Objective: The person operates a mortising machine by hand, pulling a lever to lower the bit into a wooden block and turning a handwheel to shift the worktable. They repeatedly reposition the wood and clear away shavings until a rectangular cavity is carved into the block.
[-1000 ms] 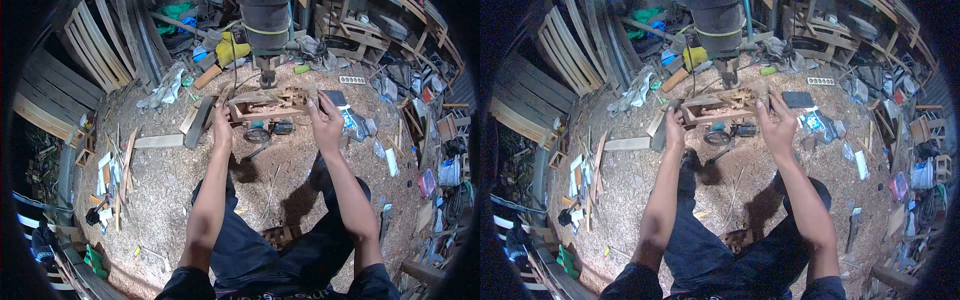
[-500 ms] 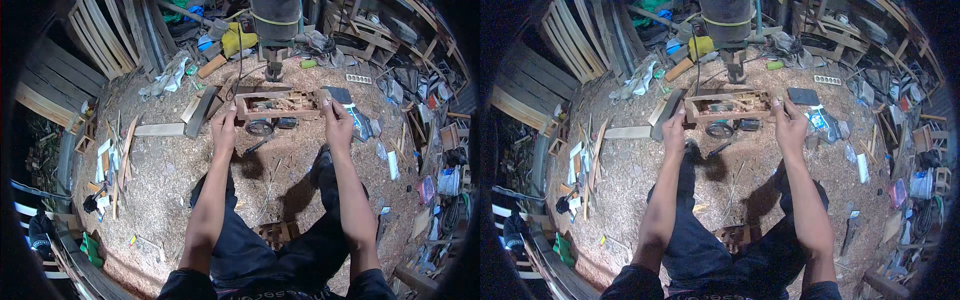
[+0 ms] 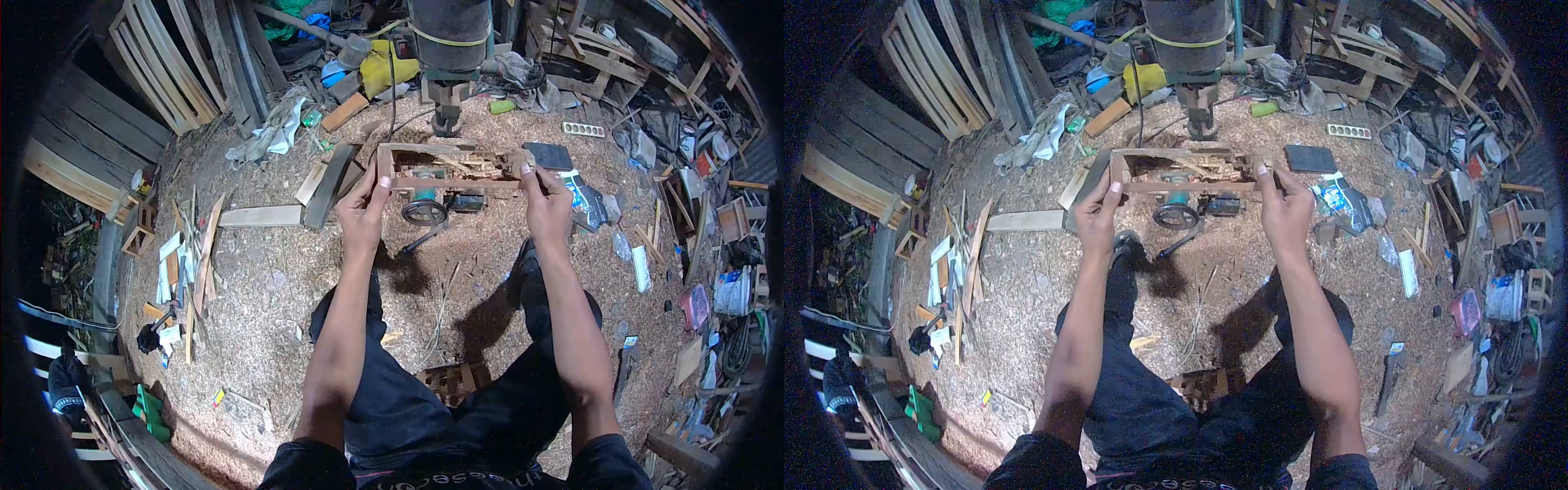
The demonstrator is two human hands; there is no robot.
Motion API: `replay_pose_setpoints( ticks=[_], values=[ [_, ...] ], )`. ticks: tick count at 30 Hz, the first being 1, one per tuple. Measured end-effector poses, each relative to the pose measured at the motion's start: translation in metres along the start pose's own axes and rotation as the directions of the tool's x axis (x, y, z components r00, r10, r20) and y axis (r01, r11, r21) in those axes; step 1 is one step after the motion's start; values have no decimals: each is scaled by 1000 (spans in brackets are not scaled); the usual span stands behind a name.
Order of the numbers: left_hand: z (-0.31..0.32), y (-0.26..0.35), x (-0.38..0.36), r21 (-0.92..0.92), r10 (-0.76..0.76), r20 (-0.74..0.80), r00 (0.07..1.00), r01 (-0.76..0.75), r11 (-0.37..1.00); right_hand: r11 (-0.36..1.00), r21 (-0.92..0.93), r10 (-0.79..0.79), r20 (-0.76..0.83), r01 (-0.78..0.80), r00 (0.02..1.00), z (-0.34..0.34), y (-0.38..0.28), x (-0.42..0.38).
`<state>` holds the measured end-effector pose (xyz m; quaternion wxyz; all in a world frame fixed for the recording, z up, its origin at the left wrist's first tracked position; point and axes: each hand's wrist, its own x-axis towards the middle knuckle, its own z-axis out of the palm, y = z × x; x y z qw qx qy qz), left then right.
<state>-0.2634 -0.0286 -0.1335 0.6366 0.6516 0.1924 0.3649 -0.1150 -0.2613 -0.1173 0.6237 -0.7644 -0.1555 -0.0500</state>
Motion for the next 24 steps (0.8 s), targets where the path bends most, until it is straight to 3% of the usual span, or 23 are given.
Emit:
replay_pose_setpoints(
  ticks=[2, 5, 7, 11, 12, 13, 14, 17, 19, 24],
  values=[
    [1, 6, 3, 42, 18, 53, 998, -21, 999, 997, 15, 74, -11, -74, 997, 1, 3, 5],
    [-7, -16, 19, 399, 235, 163, 958, -281, 873, 982, 33, 187, 5, -187, 982, -1, 3, 11],
    [-4, -15, 25, 399, 186, 187, 965, -248, 883, 984, 29, 174, 39, -175, 984, -1, 6, 15],
    [-2, -6, 35, 370, 50, 227, 973, -134, 920, 996, 73, -51, -12, 51, 999, 7, 5, 16],
    [-1, -7, 36, 249, 95, 223, 970, -151, 957, 994, 68, -84, -13, 84, 996, 8, 6, 17],
    [-1, -6, 38, 276, 131, 229, 965, -193, 942, 991, 63, -116, -12, 117, 993, 8, 6, 17],
    [-2, -4, 40, 303, 165, 235, 958, -233, 924, 991, 128, -48, 3, 48, 999, 9, 0, 15],
    [-4, -7, 44, 381, 233, 238, 943, -311, 871, 977, -3, -211, -38, 211, 977, 12, 1, 15],
    [-4, -6, 44, 469, 274, 244, 930, -360, 806, 980, 88, -178, 5, 177, 984, 10, -6, 17],
    [5, 5, 36, 386, 347, 233, 908, -414, 824, 975, 221, -43, 70, 26, 997, 5, 5, 24]
  ],
)
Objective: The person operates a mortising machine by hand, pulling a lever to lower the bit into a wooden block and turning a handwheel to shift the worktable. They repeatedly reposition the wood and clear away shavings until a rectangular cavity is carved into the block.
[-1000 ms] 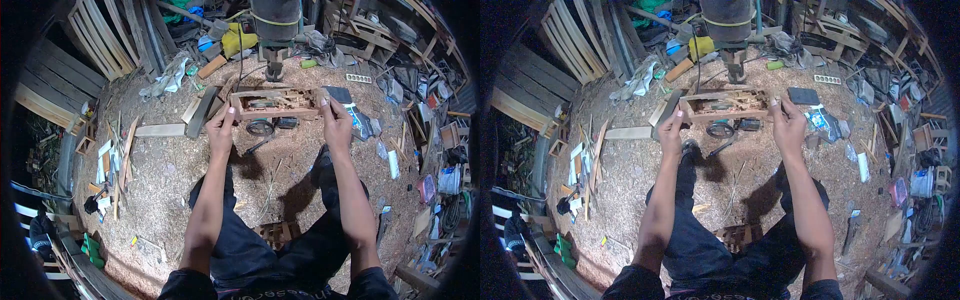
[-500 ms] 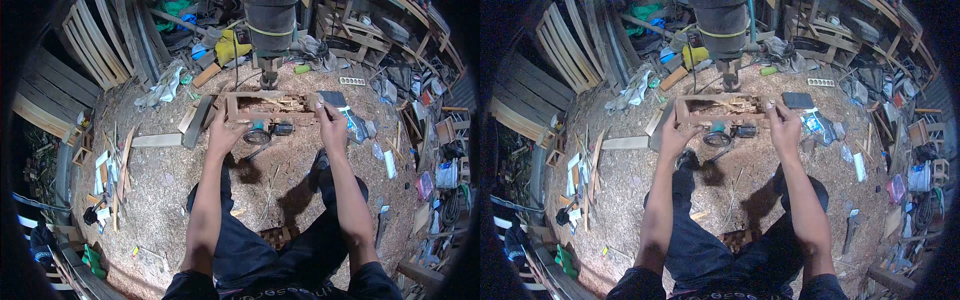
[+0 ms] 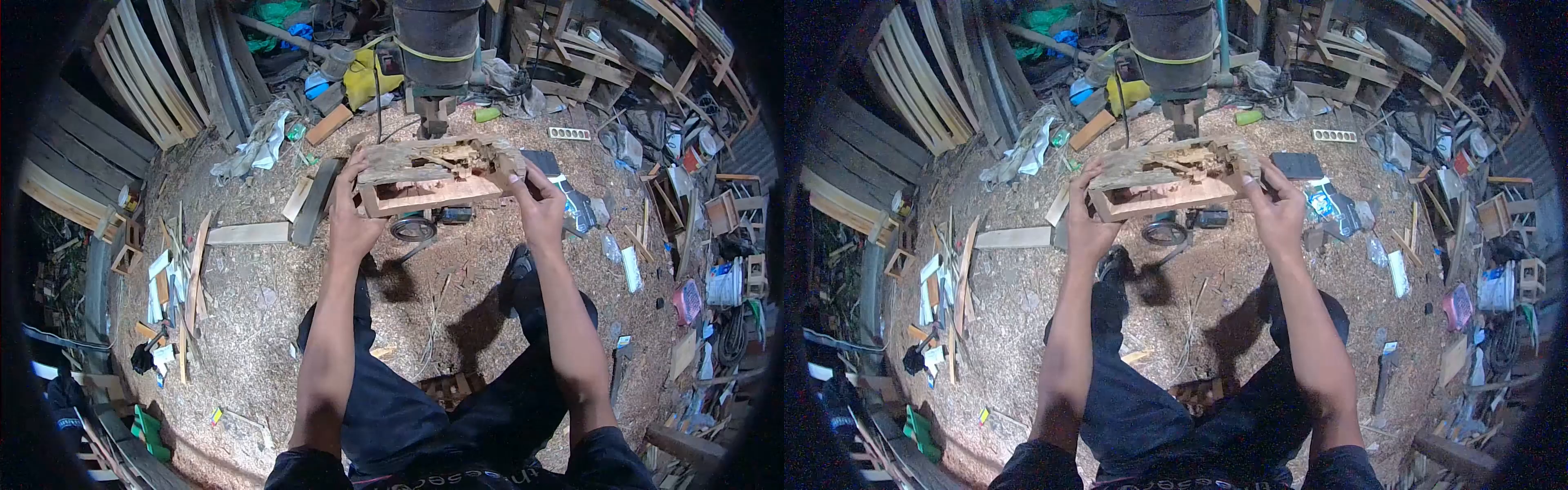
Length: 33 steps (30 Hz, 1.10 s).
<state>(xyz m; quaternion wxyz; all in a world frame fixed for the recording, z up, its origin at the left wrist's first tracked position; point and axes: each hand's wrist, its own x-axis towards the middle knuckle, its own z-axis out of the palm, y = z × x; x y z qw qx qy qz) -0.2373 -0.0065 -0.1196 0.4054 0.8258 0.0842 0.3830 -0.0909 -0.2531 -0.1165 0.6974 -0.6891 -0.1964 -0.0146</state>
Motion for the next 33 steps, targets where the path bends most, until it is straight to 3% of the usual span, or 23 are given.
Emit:
replay_pose_setpoints(
  ticks=[7, 9, 12, 15, 18, 21, 23, 25, 27, 30, 33],
  values=[
    [6, 4, -3, 83, 286, -84, 955, -279, 957, 999, 7, -42, -1, 42, 999, -7, 6, 1],
    [7, 1, -5, 41, 255, -91, 963, -252, 967, 999, 47, -17, 5, 17, 1000, -5, -1, -1],
    [8, 3, -7, -22, 188, -80, 979, -191, 981, 999, -36, -7, 32, 9, 999, -9, -1, 0],
    [4, 6, -7, 78, 214, -37, 976, -211, 974, 917, -324, -260, -45, 233, 964, 1, -24, -9],
    [5, 3, -7, 135, 234, 15, 972, -233, 963, 727, -435, -505, 187, 532, 843, 8, -44, -14],
    [5, 1, -9, 146, 210, 104, 972, -224, 964, 504, -499, -487, 511, 705, 709, 9, -31, -21],
    [6, 2, -8, 152, 246, 153, 957, -269, 951, 534, -452, -483, 530, 715, 697, 12, -25, -24],
    [8, 9, -12, 80, 197, 202, 959, -216, 973, 551, -409, -480, 558, 728, 677, 13, -14, -23],
    [8, 9, -13, 33, 148, 248, 957, -161, 986, 638, -395, -398, 565, 661, 723, 12, -20, -25],
    [8, 10, -13, 61, 91, 268, 959, -111, 992, 659, -395, -378, 562, 640, 736, 15, -21, -27],
    [1, 18, -10, -31, -127, 371, 920, 148, 988, 694, -345, -377, 573, 632, 728, 18, -13, -24]
  ],
)
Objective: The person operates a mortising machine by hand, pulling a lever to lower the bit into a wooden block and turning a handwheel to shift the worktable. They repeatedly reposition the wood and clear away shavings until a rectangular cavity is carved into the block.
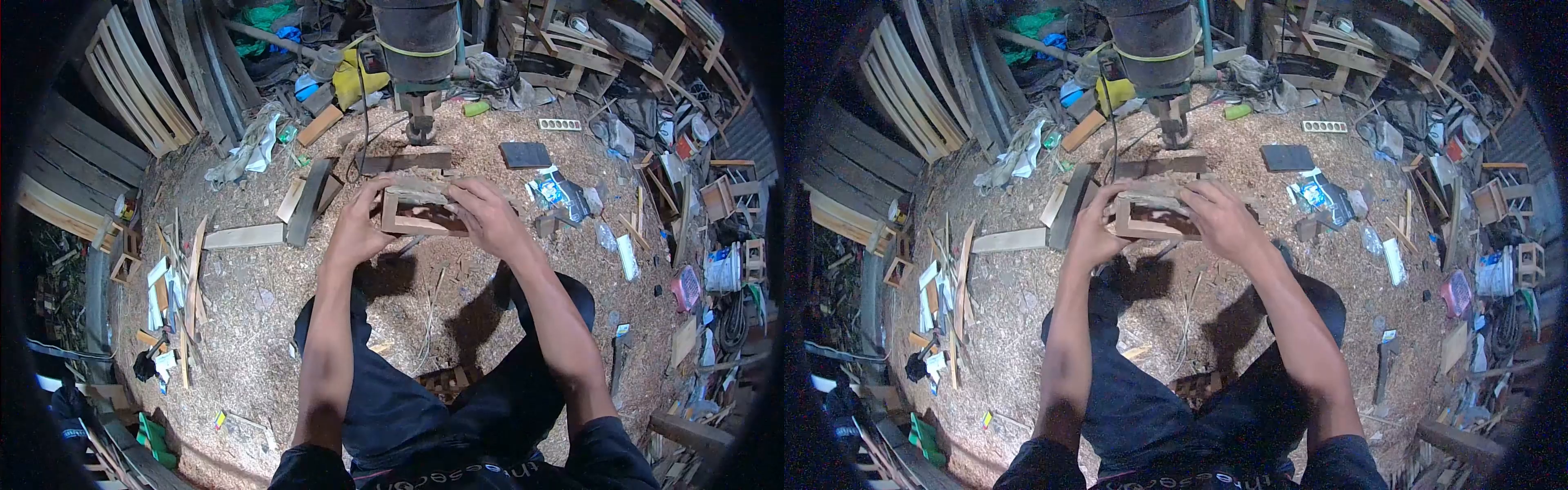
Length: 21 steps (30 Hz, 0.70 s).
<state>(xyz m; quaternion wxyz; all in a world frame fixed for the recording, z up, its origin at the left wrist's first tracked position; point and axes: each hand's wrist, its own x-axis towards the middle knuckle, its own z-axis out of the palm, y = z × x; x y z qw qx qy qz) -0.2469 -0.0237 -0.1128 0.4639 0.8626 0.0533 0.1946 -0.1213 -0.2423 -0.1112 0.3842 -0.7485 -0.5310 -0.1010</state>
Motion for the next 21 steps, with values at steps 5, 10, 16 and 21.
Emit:
replay_pose_setpoints(
  ticks=[5, 10, 16, 21],
  values=[
    [-8, 9, -3, 162, -80, 103, 991, 63, 985, 990, 81, 99, 162, -114, 982, -3, 5, 0],
    [-10, -5, -2, 113, -136, 54, 989, 129, 985, 967, 55, 254, -160, -248, 954, -17, 2, -1],
    [-17, -19, -5, 15, -72, -101, 992, 74, 997, 741, 490, 563, -83, -459, 822, -40, 28, -5],
    [-19, -23, -3, -113, 42, -161, 986, -60, 992, 849, 401, 356, 49, -344, 933, -41, 15, -6]
  ],
)
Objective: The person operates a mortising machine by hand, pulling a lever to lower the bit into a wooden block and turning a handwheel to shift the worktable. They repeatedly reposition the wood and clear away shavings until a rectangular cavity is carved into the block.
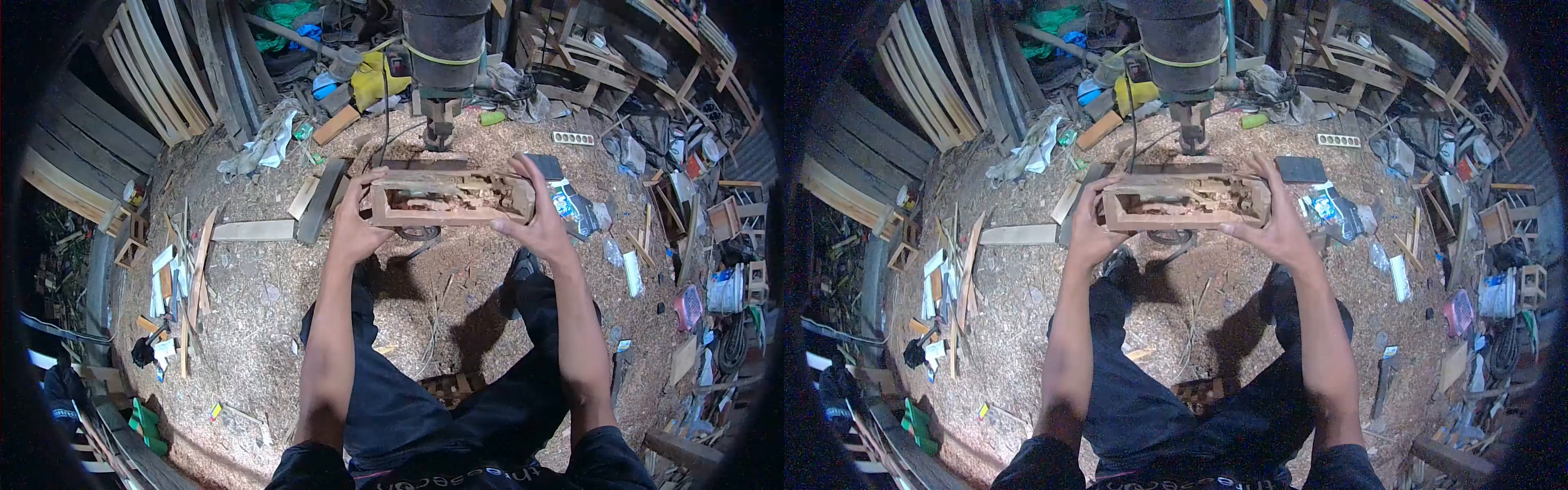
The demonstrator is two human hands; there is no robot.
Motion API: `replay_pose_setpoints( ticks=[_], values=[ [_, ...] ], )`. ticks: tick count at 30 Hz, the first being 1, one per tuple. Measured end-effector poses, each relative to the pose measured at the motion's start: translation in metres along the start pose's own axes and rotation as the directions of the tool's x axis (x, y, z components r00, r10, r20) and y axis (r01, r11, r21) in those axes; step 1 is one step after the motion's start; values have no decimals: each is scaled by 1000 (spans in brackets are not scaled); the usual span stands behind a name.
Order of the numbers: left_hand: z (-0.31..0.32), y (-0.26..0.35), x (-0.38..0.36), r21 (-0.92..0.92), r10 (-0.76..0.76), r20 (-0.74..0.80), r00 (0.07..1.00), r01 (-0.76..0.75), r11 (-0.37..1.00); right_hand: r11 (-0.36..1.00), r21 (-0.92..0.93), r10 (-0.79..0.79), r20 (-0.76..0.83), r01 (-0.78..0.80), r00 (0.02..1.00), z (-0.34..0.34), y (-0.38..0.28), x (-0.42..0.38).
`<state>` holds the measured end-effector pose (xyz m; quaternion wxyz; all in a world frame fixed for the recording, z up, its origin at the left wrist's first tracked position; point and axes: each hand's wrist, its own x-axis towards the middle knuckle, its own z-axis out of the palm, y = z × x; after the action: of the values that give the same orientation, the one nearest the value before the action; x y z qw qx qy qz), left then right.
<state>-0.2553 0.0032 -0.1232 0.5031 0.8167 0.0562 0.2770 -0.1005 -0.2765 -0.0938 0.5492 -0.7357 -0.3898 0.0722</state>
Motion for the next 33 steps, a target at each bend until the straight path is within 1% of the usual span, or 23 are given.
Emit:
replay_pose_setpoints(
  ticks=[1, 3, 6, 7, 9, 10, 12, 16, 18, 22, 25, 27, 28, 31, 32, 33],
  values=[
    [1, -3, 0, -1, 47, -31, 998, -47, 999, 1000, -4, -20, -19, 20, 1000, 3, -6, -1],
    [4, -6, 2, 0, 143, -91, 985, -144, 990, 995, -79, -59, -26, 57, 998, 6, -8, -1],
    [7, -1, 3, -107, 101, -151, 983, -118, 987, 976, -190, -109, -15, 104, 994, 6, -9, -1],
    [6, 0, 3, -95, 101, -146, 984, -116, 989, 967, -226, -124, -7, 119, 992, 6, -9, -1],
    [4, 1, 1, -73, 100, -139, 985, -111, 991, 971, -220, -97, 10, 97, 995, 6, -8, 0],
    [3, 0, 1, -24, 109, -122, 987, -112, 993, 972, -218, -83, 19, 85, 996, 6, -7, -1],
    [-1, -4, 1, 73, 124, -91, 988, -118, 990, 985, -165, -48, 1, 48, 999, 5, -3, -1],
    [-4, 2, 1, 77, -12, -40, 999, 15, 997, 997, -70, 40, -4, -40, 999, -2, -3, 0],
    [-2, 12, -1, 73, -63, -39, 997, 66, 995, 996, -73, 40, -6, -41, 999, -4, 1, 0],
    [-1, 15, -1, 123, -101, -58, 993, 108, 986, 992, -97, 75, -23, -77, 997, -3, -1, -1],
    [0, 15, -3, 120, -144, -59, 988, 150, 981, 995, -2, 95, -114, -96, 989, 3, 10, 1],
    [2, 6, -3, 128, -168, -74, 983, 176, 976, 983, 128, 149, -146, -131, 978, 9, 5, 5],
    [1, 3, -3, 184, -164, -71, 984, 175, 967, 970, 194, 181, -158, -149, 971, 11, 4, 5],
    [-6, -18, -1, 238, -140, -94, 986, 159, 958, 983, -112, 127, -150, -145, 980, 9, 13, 5],
    [-8, -11, 0, 194, -171, -61, 983, 179, 965, 979, -179, 78, -121, -99, 990, 9, 18, 6],
    [-7, -8, 1, 150, -178, -48, 983, 183, 972, 974, -200, 89, -110, -110, 990, 11, 22, 6]
  ],
)
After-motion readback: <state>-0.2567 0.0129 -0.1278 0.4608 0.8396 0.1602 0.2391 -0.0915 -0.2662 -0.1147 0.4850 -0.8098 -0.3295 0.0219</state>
